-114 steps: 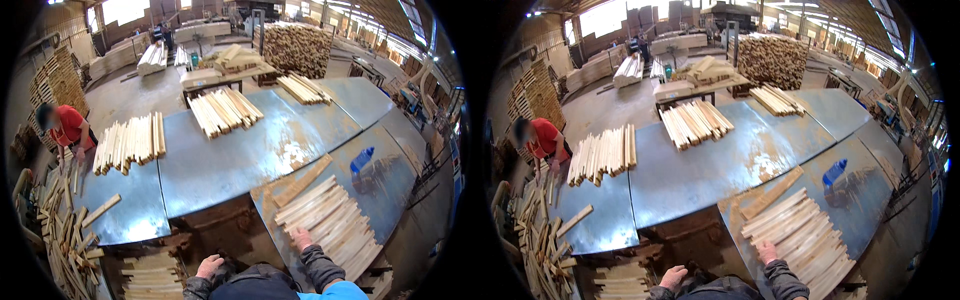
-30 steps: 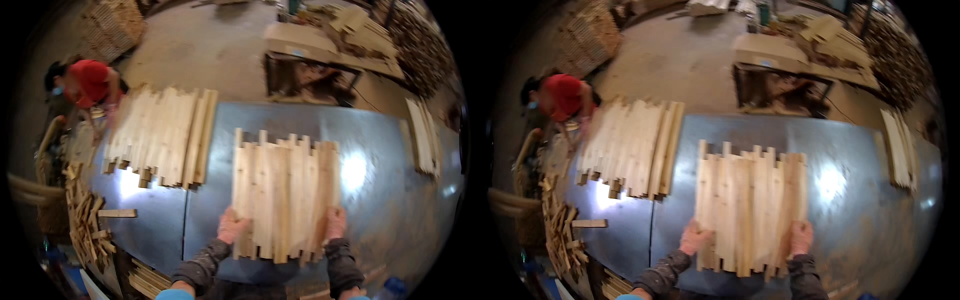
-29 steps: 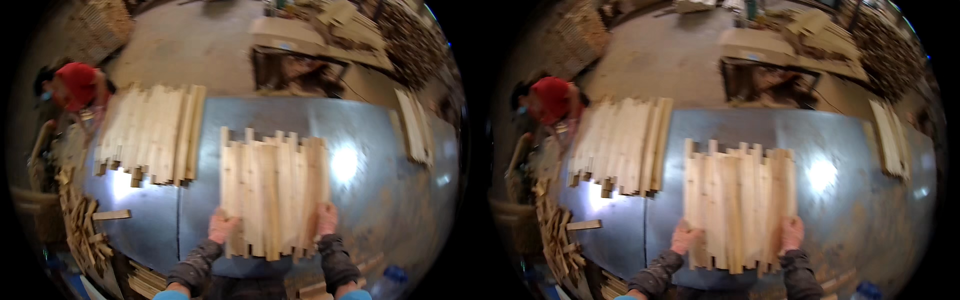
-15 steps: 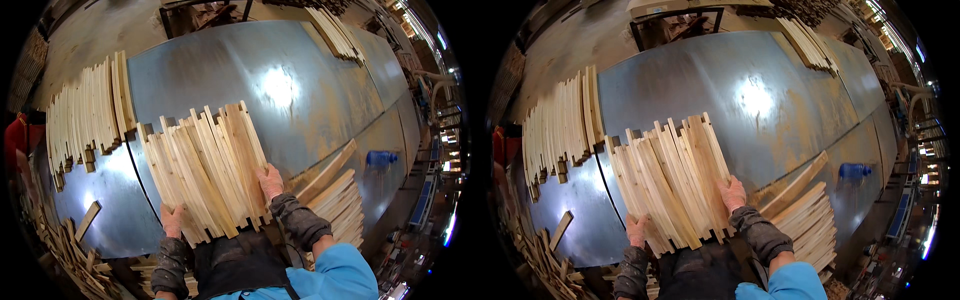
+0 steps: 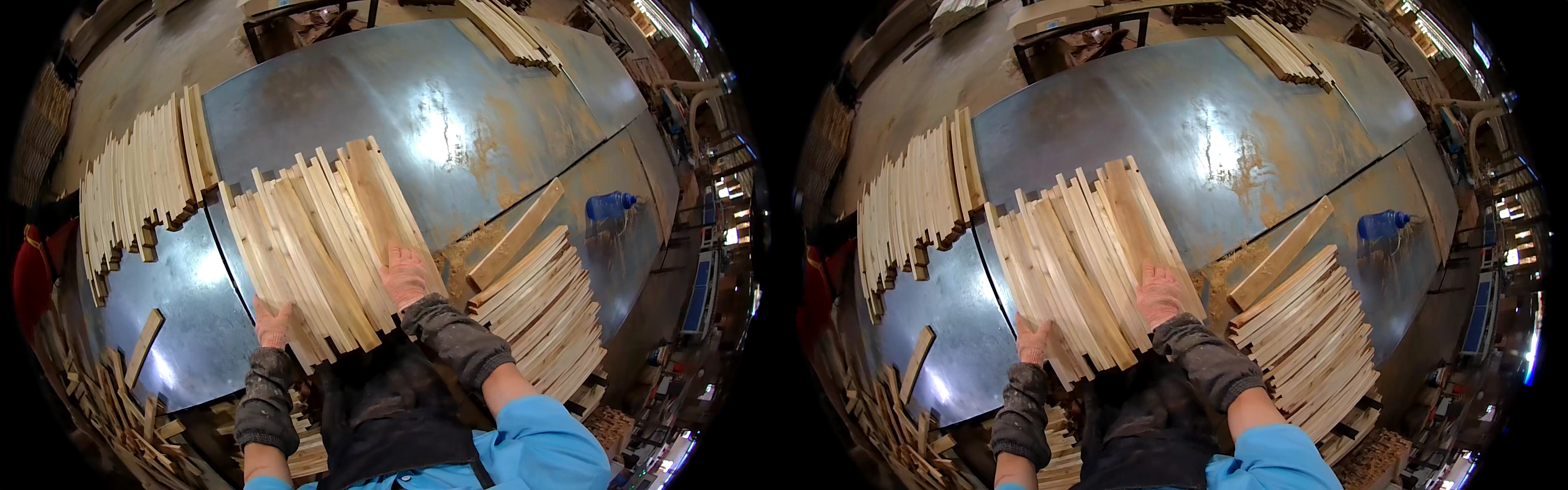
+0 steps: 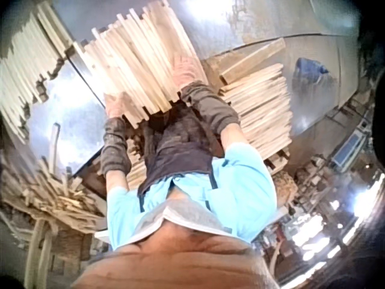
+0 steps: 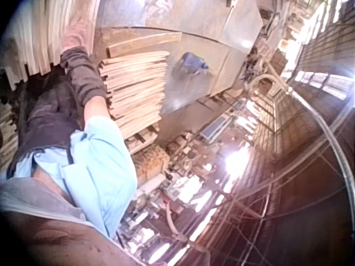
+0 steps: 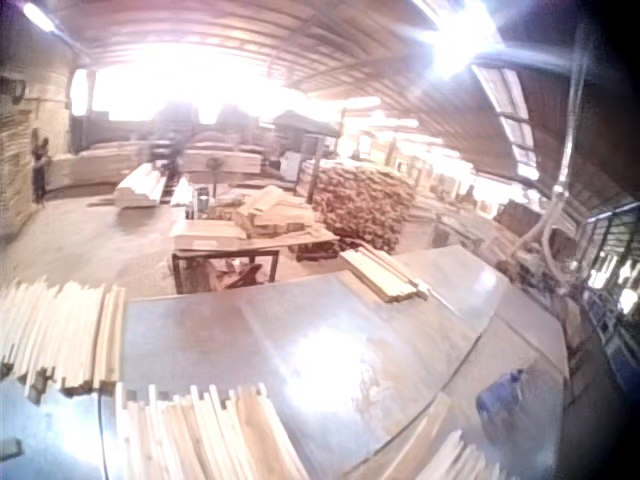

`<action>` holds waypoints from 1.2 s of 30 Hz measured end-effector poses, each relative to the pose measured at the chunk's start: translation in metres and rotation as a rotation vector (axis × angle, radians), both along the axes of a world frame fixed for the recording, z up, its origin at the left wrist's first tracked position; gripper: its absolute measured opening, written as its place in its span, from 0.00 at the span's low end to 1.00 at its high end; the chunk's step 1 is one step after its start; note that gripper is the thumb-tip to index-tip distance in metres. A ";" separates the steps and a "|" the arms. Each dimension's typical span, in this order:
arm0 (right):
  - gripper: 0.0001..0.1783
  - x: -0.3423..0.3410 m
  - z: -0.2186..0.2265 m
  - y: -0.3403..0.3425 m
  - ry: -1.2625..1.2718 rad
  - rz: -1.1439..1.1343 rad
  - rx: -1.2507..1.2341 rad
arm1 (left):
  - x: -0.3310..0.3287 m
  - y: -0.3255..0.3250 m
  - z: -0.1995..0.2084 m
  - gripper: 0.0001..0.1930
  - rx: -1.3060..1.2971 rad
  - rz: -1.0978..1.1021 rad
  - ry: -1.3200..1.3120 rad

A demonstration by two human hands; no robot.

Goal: The person repeatedly picks up stacks of light-colored wooden planks from a metal table and places them onto a conveyor belt. The worker handles the planks by hand, moving them in batches to feed the machinery in a workshop environment.

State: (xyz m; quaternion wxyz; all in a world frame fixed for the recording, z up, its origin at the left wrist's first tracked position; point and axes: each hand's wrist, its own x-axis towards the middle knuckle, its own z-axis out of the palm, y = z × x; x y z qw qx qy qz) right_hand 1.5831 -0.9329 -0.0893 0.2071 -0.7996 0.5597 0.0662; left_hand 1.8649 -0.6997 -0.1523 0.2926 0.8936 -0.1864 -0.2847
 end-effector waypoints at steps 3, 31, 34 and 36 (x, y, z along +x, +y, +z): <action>0.49 0.004 0.015 -0.004 -0.115 -0.073 0.091 | 0.008 0.008 -0.020 0.59 -0.130 0.046 0.112; 0.36 -0.050 0.092 0.050 -0.868 -0.069 0.473 | -0.188 -0.132 0.155 0.50 -0.453 -0.149 0.459; 0.34 -0.076 0.095 0.052 -0.862 -0.341 0.263 | -0.219 -0.151 0.157 0.44 -0.494 -0.329 0.609; 0.29 -0.101 0.093 0.046 -0.907 -0.498 0.183 | -0.233 -0.153 0.143 0.38 -0.588 -0.424 0.666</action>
